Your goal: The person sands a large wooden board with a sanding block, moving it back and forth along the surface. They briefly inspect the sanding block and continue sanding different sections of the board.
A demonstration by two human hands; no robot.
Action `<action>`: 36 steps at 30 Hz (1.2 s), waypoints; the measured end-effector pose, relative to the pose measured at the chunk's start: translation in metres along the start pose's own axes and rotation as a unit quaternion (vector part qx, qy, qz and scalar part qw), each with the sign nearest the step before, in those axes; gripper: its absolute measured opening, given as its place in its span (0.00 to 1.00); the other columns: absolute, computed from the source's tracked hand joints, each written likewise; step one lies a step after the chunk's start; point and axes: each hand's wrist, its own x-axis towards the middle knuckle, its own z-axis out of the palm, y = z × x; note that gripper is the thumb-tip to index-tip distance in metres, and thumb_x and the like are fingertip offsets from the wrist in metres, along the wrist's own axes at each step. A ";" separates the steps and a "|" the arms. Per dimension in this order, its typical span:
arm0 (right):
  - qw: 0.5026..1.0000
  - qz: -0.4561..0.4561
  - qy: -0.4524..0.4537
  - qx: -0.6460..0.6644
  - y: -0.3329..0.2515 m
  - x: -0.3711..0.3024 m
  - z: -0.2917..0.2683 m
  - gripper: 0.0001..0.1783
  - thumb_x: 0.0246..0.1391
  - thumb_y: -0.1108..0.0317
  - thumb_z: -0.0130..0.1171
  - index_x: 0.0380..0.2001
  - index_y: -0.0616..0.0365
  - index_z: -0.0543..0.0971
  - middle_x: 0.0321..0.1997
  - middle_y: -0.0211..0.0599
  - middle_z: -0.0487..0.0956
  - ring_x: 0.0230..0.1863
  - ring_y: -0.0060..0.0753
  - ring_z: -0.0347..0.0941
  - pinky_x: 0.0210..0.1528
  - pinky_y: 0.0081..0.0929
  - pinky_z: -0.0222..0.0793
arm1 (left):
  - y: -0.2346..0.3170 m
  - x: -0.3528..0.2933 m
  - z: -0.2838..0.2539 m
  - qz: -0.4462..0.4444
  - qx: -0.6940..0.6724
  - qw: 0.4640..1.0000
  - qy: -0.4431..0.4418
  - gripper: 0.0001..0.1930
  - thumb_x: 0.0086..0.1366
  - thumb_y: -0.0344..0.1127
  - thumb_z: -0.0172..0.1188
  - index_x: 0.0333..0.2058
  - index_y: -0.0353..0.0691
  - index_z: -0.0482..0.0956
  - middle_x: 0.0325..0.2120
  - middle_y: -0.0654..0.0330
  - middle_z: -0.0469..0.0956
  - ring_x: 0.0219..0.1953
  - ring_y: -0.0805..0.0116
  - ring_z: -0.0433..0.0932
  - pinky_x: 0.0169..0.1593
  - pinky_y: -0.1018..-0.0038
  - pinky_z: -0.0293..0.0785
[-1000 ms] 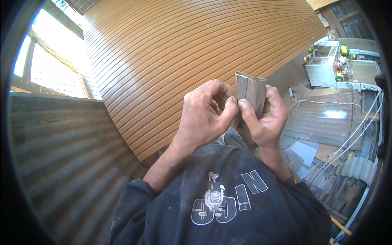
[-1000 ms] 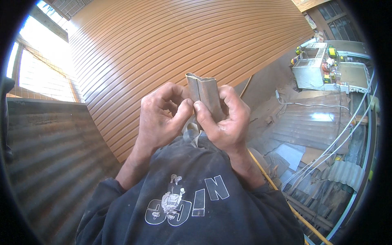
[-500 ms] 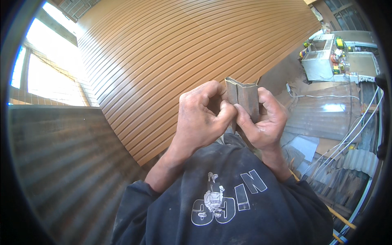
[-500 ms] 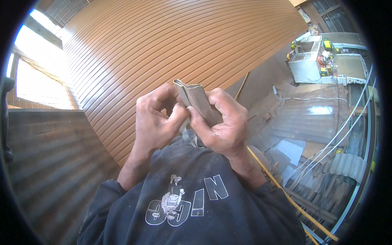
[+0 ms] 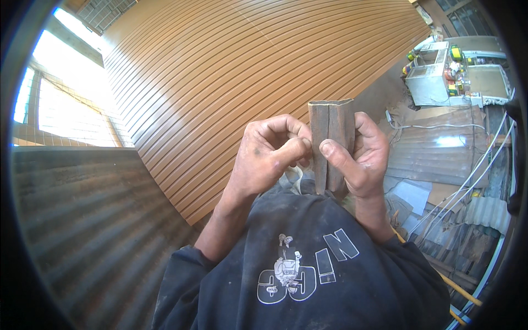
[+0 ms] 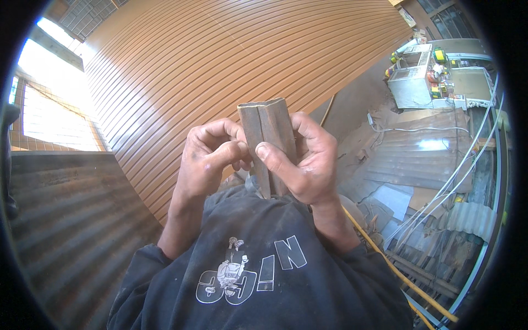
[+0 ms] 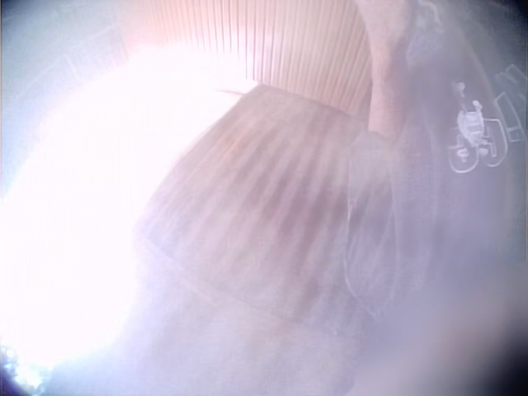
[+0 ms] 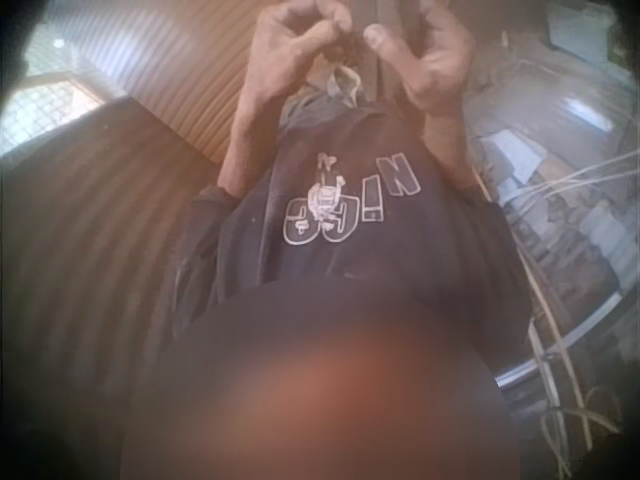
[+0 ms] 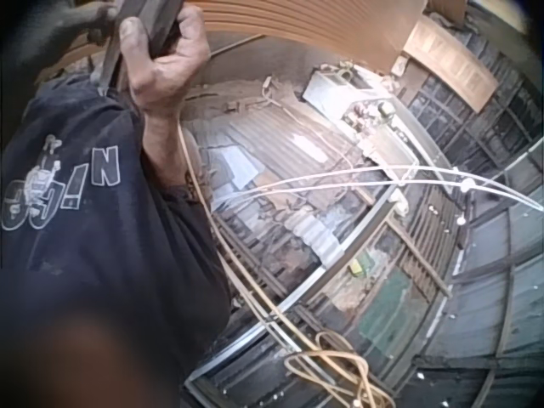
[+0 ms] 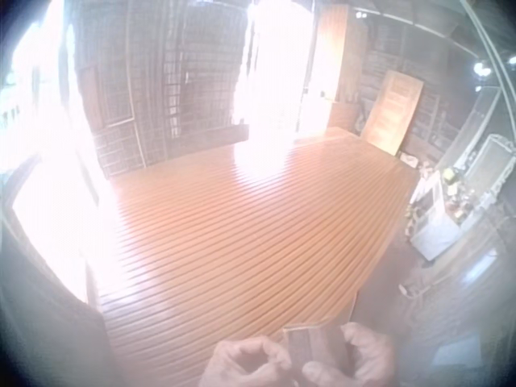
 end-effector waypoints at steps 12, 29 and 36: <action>0.995 -0.003 -0.025 -0.101 0.005 0.013 -0.017 0.11 0.58 0.73 0.69 0.43 0.65 0.82 0.32 0.30 0.82 0.35 0.13 0.76 0.34 0.20 0.73 | 0.011 0.004 0.006 0.053 0.263 0.963 0.032 0.08 0.71 0.32 0.67 0.35 0.31 0.84 0.27 0.62 0.84 0.31 0.79 0.80 0.34 0.78 0.76; 0.990 0.110 -0.039 0.081 0.030 0.006 -0.028 0.15 0.60 0.72 0.71 0.48 0.64 0.82 0.42 0.36 0.85 0.42 0.22 0.83 0.46 0.26 0.79 | -0.043 0.014 -0.001 0.014 -0.031 0.999 0.014 0.13 0.79 0.40 0.57 0.43 0.33 0.80 0.32 0.61 0.81 0.31 0.74 0.78 0.37 0.74 0.78; 0.981 0.058 -0.077 -0.170 0.030 0.010 -0.012 0.12 0.59 0.72 0.70 0.45 0.65 0.84 0.39 0.32 0.84 0.47 0.24 0.82 0.47 0.27 0.77 | -0.040 0.009 -0.008 0.035 0.120 0.988 0.093 0.14 0.73 0.38 0.67 0.43 0.30 0.83 0.33 0.61 0.83 0.34 0.75 0.80 0.40 0.73 0.79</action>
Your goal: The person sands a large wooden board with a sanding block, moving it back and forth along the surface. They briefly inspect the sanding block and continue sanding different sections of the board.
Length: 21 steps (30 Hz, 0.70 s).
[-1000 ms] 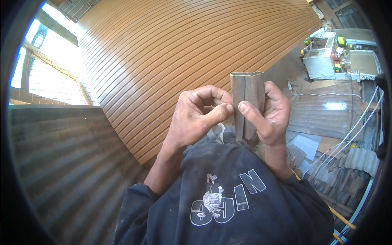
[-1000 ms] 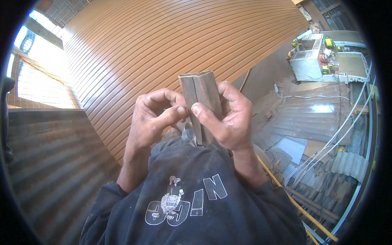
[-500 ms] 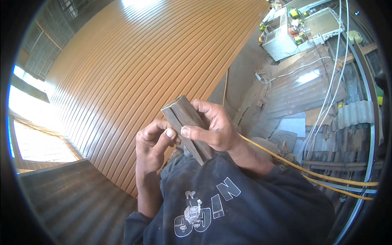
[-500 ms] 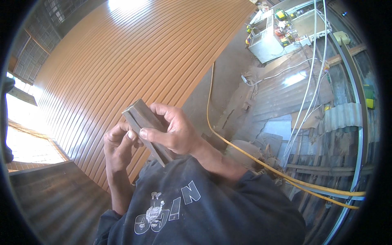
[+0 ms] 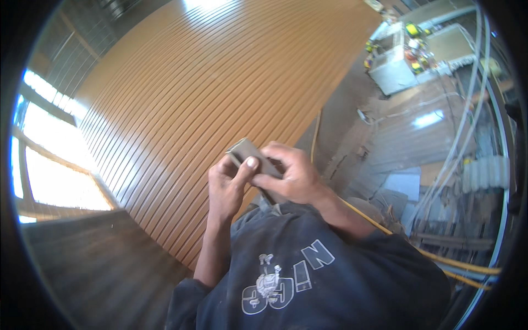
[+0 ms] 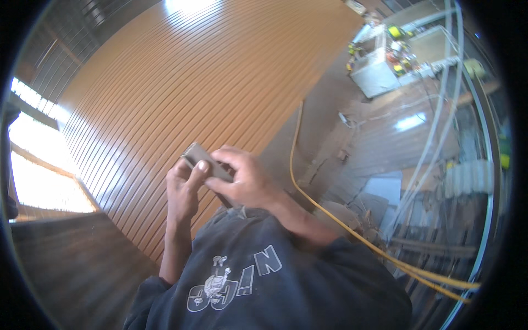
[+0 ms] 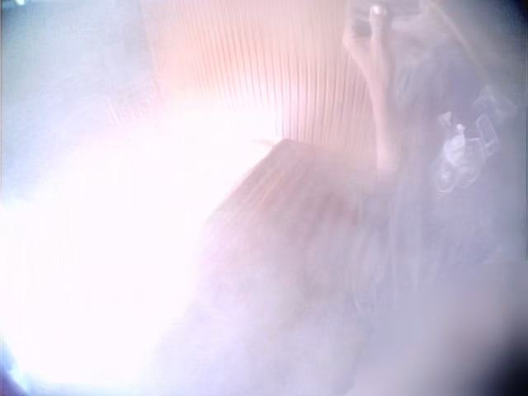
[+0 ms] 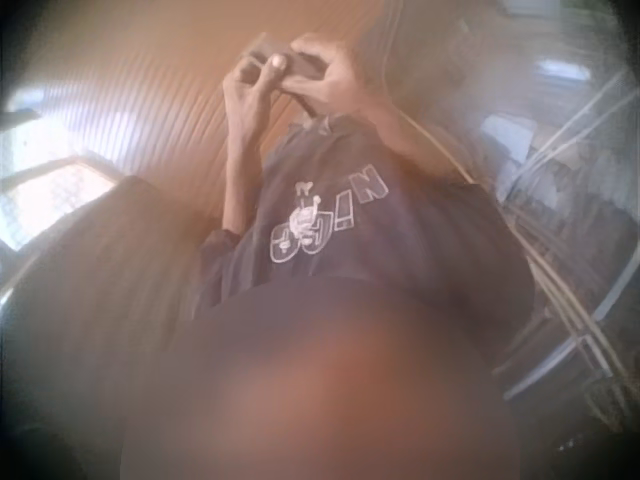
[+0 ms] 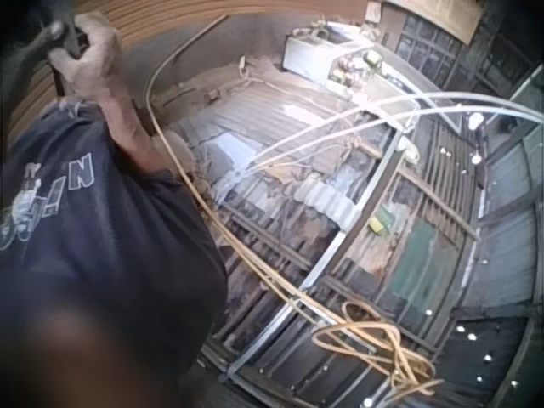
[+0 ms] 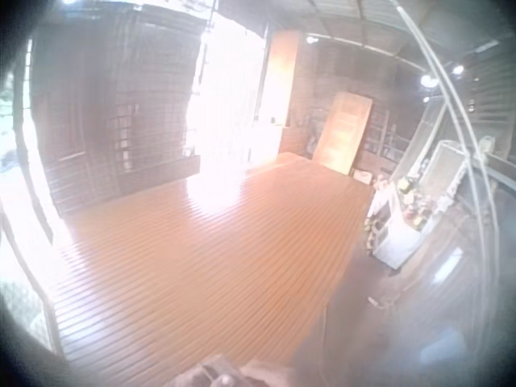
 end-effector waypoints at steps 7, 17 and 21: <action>0.941 0.120 -0.023 0.315 0.013 -0.002 0.007 0.17 0.61 0.75 0.69 0.52 0.68 0.82 0.45 0.41 0.87 0.45 0.23 0.83 0.48 0.25 0.80 | -0.013 -0.014 -0.026 -0.068 -0.209 0.973 -0.068 0.10 0.71 0.34 0.68 0.45 0.33 0.86 0.38 0.56 0.87 0.39 0.71 0.83 0.46 0.69 0.80; 0.971 0.096 0.036 0.218 0.037 -0.004 0.028 0.10 0.64 0.73 0.69 0.45 0.66 0.81 0.37 0.37 0.87 0.36 0.19 0.82 0.40 0.19 0.79 | -0.030 -0.019 -0.012 -0.043 -0.213 0.972 0.092 0.13 0.76 0.40 0.64 0.41 0.33 0.86 0.32 0.63 0.86 0.33 0.78 0.81 0.39 0.76 0.79; 0.967 0.059 0.030 0.248 0.041 -0.014 0.042 0.22 0.66 0.68 0.69 0.57 0.67 0.77 0.50 0.40 0.85 0.50 0.24 0.80 0.54 0.25 0.77 | -0.026 -0.013 -0.006 -0.024 -0.192 0.970 0.144 0.15 0.77 0.42 0.63 0.41 0.34 0.86 0.31 0.64 0.85 0.31 0.80 0.78 0.36 0.78 0.76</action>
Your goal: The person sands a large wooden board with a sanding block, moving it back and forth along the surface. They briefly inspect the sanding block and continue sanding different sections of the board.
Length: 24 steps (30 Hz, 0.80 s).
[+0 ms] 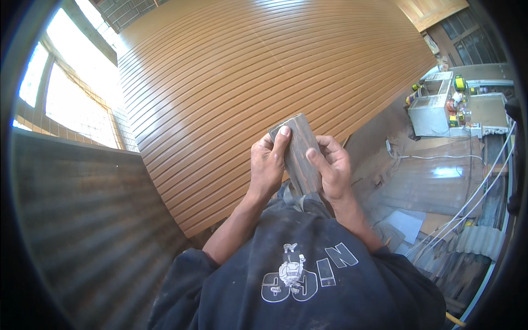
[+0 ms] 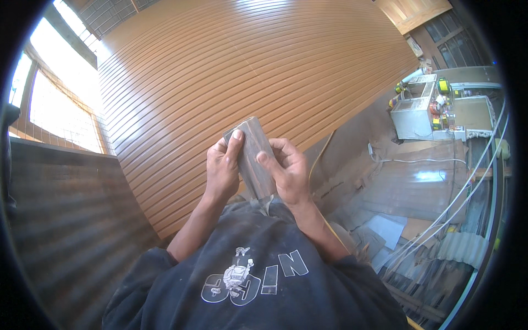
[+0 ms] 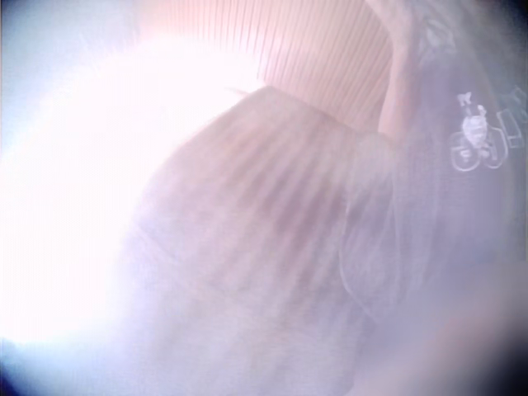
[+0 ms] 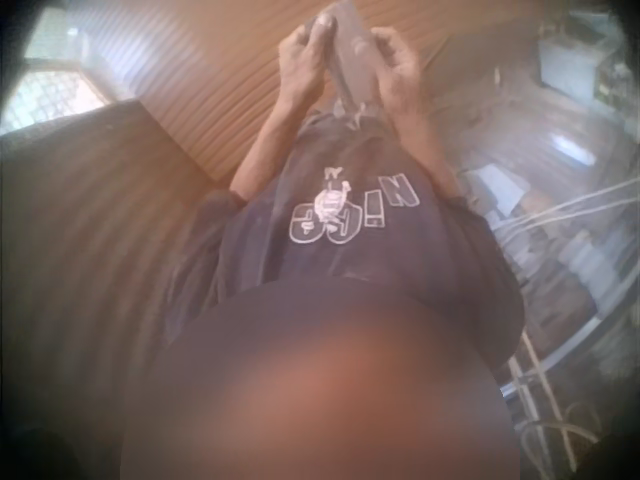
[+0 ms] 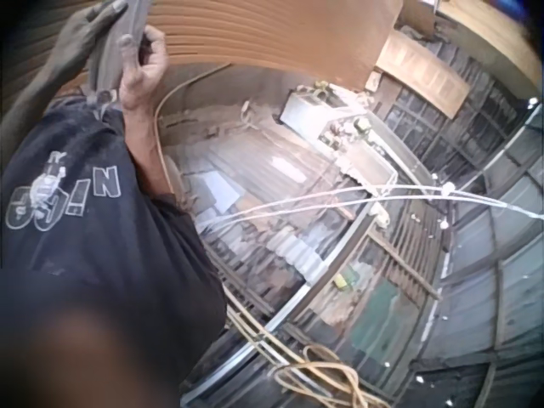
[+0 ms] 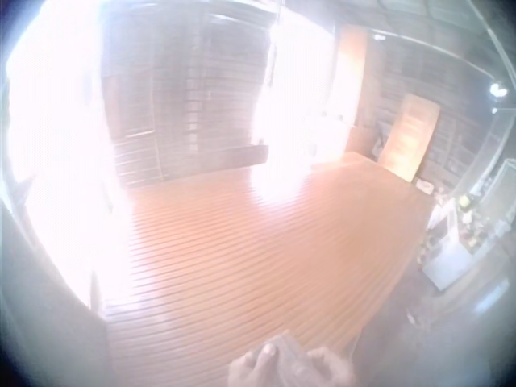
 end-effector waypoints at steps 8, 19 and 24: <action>0.997 0.036 -0.058 0.028 0.020 -0.025 0.021 0.36 0.69 0.65 0.62 0.74 0.67 0.63 0.65 0.41 0.75 0.65 0.31 0.71 0.68 0.31 0.66 | -0.003 0.014 -0.016 0.028 0.023 0.998 0.049 0.13 0.72 0.41 0.71 0.38 0.36 0.82 0.29 0.63 0.84 0.31 0.80 0.79 0.34 0.79 0.76; 0.994 0.088 0.026 0.060 0.006 -0.009 0.013 0.19 0.68 0.72 0.59 0.58 0.67 0.79 0.50 0.39 0.85 0.46 0.27 0.82 0.49 0.30 0.82 | 0.018 -0.010 -0.027 0.395 0.455 0.798 -0.006 0.27 0.55 0.36 0.81 0.54 0.46 0.87 0.59 0.57 0.80 0.60 0.57 0.78 0.57 0.61 0.80; 0.997 0.062 -0.043 0.036 -0.006 -0.009 0.001 0.19 0.64 0.72 0.62 0.57 0.67 0.81 0.47 0.35 0.86 0.45 0.22 0.81 0.50 0.25 0.78 | 0.020 -0.008 -0.031 0.355 0.470 0.806 -0.061 0.24 0.55 0.39 0.80 0.52 0.45 0.89 0.56 0.61 0.85 0.62 0.53 0.76 0.65 0.57 0.75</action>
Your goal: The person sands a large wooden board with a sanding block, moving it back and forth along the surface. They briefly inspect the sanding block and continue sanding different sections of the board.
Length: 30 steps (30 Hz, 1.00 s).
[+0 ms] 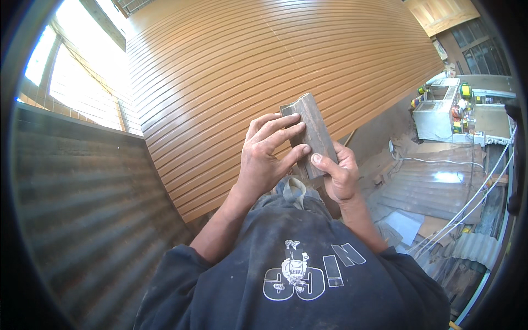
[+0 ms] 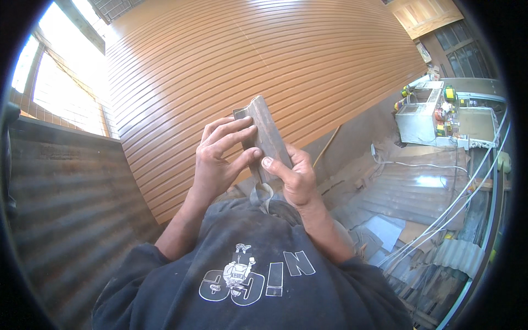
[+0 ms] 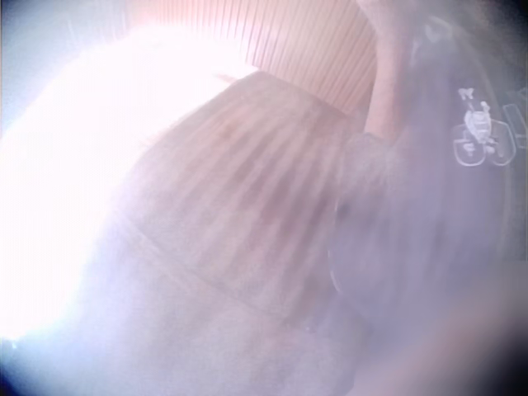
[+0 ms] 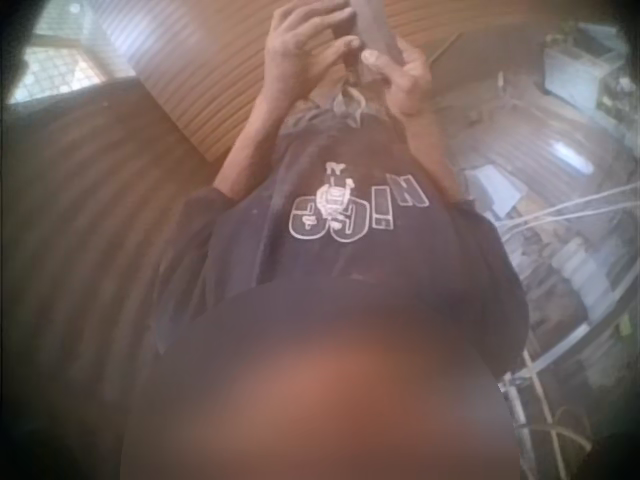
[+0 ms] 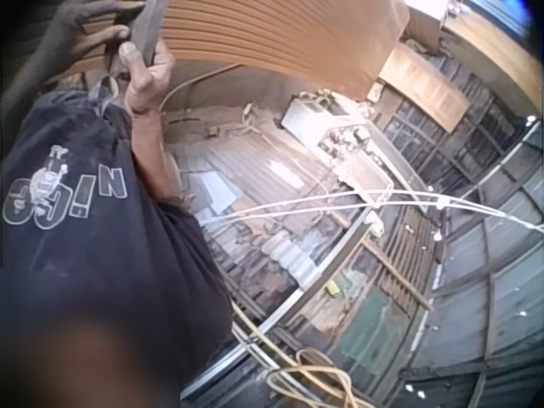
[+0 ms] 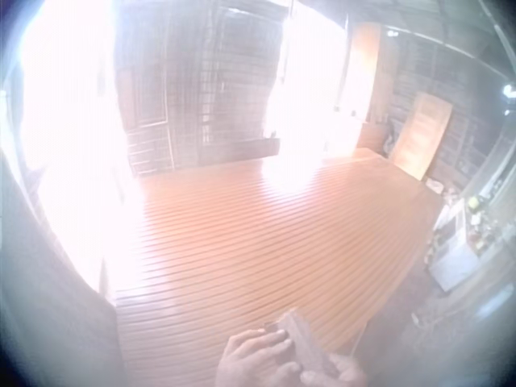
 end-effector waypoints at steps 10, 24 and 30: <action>0.996 0.056 0.032 -0.067 -0.028 -0.011 0.018 0.20 0.61 0.75 0.65 0.56 0.67 0.80 0.45 0.37 0.86 0.44 0.21 0.81 0.50 0.21 0.77 | 0.011 -0.012 -0.014 0.008 0.024 1.000 0.014 0.29 0.54 0.40 0.82 0.56 0.46 0.88 0.63 0.55 0.80 0.66 0.51 0.75 0.67 0.54 0.74; 0.988 -0.087 0.010 -0.131 -0.043 -0.003 0.031 0.33 0.60 0.81 0.64 0.68 0.66 0.67 0.52 0.50 0.85 0.52 0.28 0.82 0.55 0.27 0.79 | 0.016 -0.017 -0.001 0.044 -0.013 0.998 0.033 0.32 0.60 0.44 0.79 0.58 0.35 0.78 0.58 0.46 0.83 0.69 0.42 0.74 0.69 0.52 0.71; 0.993 -0.094 -0.034 -0.069 -0.044 0.003 0.032 0.31 0.61 0.82 0.61 0.66 0.66 0.67 0.51 0.48 0.84 0.51 0.28 0.82 0.52 0.27 0.79 | 0.030 -0.010 -0.010 -0.049 -0.165 0.984 0.037 0.26 0.59 0.32 0.79 0.54 0.34 0.80 0.51 0.49 0.86 0.53 0.57 0.87 0.56 0.66 0.82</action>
